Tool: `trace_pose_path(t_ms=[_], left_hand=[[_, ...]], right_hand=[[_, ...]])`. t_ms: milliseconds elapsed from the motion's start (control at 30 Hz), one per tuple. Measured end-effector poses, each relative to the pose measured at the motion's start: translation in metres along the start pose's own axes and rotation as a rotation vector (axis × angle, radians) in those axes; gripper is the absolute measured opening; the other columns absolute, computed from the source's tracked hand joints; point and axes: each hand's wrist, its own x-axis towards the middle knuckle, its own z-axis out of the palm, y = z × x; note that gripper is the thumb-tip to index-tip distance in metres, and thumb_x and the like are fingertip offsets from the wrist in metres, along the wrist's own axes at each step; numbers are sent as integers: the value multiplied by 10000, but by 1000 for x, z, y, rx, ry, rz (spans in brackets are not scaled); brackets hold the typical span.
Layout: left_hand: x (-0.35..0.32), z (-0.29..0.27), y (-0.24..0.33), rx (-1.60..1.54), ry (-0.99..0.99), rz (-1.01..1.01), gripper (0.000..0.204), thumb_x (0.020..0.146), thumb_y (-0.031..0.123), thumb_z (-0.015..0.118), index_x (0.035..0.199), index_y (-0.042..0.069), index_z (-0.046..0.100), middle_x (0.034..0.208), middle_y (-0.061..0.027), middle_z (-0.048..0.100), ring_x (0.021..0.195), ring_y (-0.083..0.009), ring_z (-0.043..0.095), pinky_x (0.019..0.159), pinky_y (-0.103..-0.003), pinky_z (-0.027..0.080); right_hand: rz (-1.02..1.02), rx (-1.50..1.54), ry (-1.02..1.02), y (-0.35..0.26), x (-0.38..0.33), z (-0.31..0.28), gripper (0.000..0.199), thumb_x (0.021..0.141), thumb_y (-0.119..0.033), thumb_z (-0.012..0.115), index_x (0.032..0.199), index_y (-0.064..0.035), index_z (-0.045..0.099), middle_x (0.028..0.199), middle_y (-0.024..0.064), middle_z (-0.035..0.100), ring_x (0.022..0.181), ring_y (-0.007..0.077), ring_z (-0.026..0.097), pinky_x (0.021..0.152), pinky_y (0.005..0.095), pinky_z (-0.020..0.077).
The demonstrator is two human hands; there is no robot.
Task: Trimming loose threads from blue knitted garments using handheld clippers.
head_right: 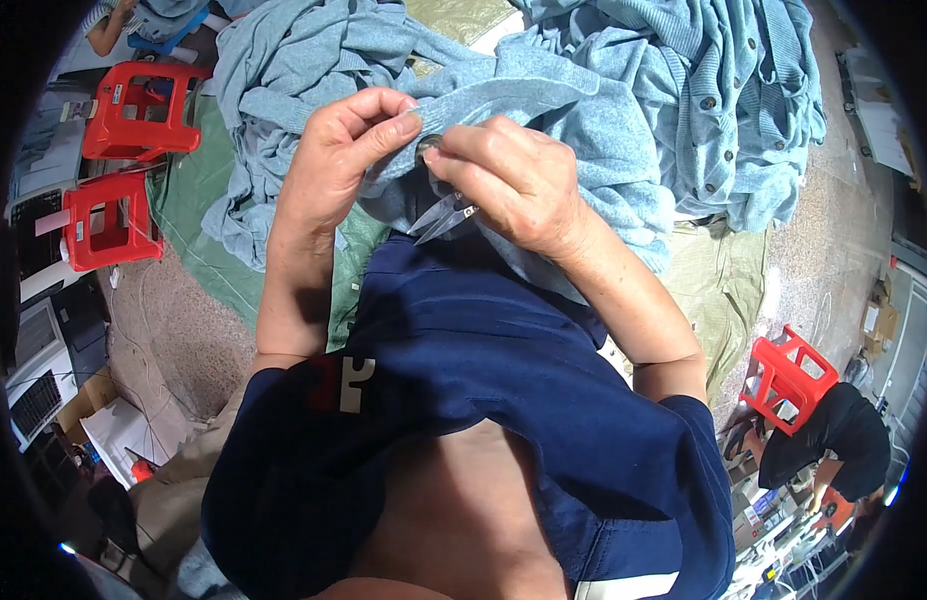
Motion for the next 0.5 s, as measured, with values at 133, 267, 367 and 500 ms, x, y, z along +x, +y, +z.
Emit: trace_pose_path(t_ms=[133, 267, 367, 500], left_hand=[[0, 1, -1, 4, 3, 9, 154, 896, 128, 660, 956, -13, 648, 819, 30, 607, 765, -31, 522, 685, -179, 423], [-4, 1, -3, 70, 20, 49, 164, 880, 102, 658, 982, -27, 646, 832, 9, 617, 802, -58, 551, 725, -203, 445], [-10, -4, -7, 162, -92, 123, 194, 825, -1, 674, 1010, -37, 632, 1044, -52, 608, 987, -114, 561, 854, -239, 451], [-5, 2, -17, 345, -135, 339, 226, 763, 15, 723, 975, -15, 650, 956, -75, 628, 924, -162, 595, 798, -269, 460]], right_hand=[[-5, -32, 0, -1, 0, 2, 206, 652, -65, 688, 855, -37, 670, 849, 45, 619, 623, 153, 589, 480, 259, 466], [15, -6, -37, 0, -2, 9, 185, 648, -47, 671, 833, -40, 660, 861, 53, 615, 645, 158, 595, 493, 266, 474], [113, 118, -86, -2, -2, 7, 250, 600, -14, 640, 850, -28, 655, 858, 73, 601, 642, 189, 594, 510, 281, 485], [440, 287, -82, -8, -16, 2, 252, 629, 76, 684, 841, -58, 665, 921, 102, 561, 745, 204, 568, 603, 280, 444]])
